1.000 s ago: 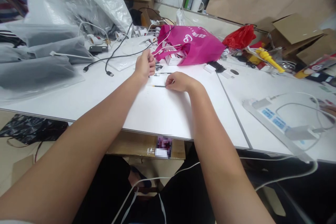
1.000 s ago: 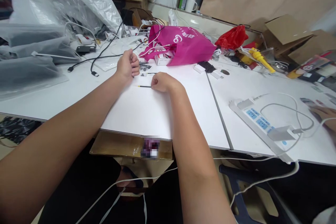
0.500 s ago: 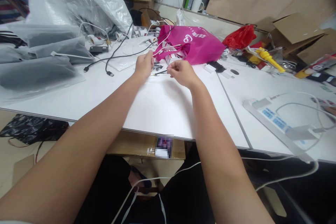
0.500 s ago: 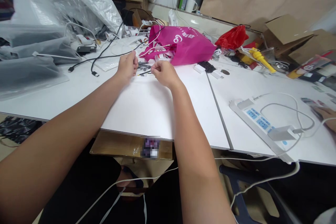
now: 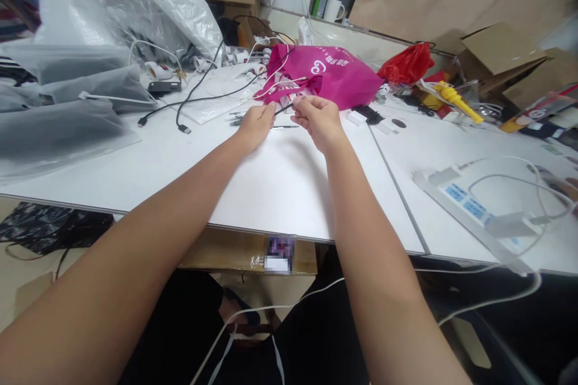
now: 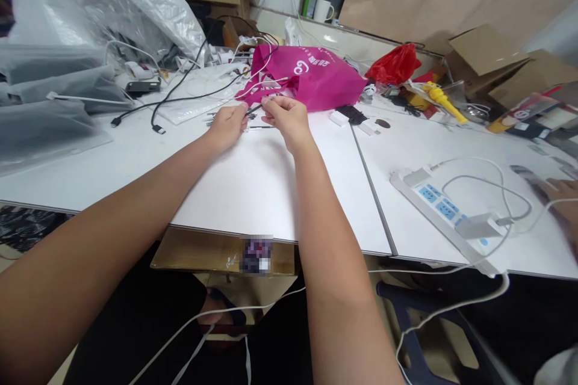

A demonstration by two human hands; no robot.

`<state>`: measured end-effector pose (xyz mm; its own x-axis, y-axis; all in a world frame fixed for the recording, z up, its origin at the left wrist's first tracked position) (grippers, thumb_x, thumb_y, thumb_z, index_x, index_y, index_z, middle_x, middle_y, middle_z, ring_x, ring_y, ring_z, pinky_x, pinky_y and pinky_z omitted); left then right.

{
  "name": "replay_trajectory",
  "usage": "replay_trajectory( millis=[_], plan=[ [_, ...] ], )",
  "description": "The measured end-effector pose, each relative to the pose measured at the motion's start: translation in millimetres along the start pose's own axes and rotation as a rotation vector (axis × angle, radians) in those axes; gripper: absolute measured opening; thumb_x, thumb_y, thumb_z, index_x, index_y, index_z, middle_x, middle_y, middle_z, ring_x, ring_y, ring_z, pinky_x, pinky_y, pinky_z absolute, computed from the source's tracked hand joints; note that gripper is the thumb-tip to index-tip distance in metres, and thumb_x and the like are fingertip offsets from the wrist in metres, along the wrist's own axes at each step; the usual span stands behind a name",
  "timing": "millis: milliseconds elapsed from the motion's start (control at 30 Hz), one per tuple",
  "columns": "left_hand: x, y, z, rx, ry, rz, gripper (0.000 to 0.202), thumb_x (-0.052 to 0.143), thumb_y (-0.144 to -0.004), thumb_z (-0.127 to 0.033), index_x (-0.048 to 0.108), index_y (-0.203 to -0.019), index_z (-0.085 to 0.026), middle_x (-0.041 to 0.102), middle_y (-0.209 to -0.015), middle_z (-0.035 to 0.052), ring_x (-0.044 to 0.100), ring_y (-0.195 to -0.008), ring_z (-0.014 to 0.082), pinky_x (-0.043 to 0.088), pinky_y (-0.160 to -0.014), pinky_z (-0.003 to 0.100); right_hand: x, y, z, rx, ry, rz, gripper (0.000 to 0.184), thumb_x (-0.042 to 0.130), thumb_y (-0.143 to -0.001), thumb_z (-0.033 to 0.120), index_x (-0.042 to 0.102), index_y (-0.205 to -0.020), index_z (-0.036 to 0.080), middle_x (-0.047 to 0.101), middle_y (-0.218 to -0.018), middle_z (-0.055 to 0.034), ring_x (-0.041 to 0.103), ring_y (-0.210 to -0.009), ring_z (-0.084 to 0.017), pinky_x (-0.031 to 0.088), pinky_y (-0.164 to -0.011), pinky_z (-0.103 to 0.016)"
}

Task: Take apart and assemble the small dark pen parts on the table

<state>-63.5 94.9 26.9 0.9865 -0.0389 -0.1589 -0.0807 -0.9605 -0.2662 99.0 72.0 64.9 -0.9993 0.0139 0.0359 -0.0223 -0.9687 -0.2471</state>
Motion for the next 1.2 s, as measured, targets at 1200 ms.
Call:
replay_trajectory(
  millis=[1200],
  plan=[
    [28.9,24,-36,0.215,-0.025,0.168,0.039,0.065,-0.11,-0.033,0.056,-0.074,-0.022,0.054,-0.07,0.0009,0.048,-0.068,0.0183,0.037,-0.068,0.031,7,20,4,0.11,0.116,-0.007,0.045,0.086,-0.089,0.056,0.053,-0.086,0.025,0.067,-0.086,0.0023,0.071,-0.094,-0.015,0.063,-0.087,-0.031]
  ],
)
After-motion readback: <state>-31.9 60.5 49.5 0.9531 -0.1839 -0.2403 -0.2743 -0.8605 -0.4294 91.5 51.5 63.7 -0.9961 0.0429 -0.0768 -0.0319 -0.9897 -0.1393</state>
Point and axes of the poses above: each hand's wrist, its own y-axis away from the middle knuckle, its own x-axis out of the palm, z = x × y, the point moved 10 cm from there along -y, towards the middle knuckle
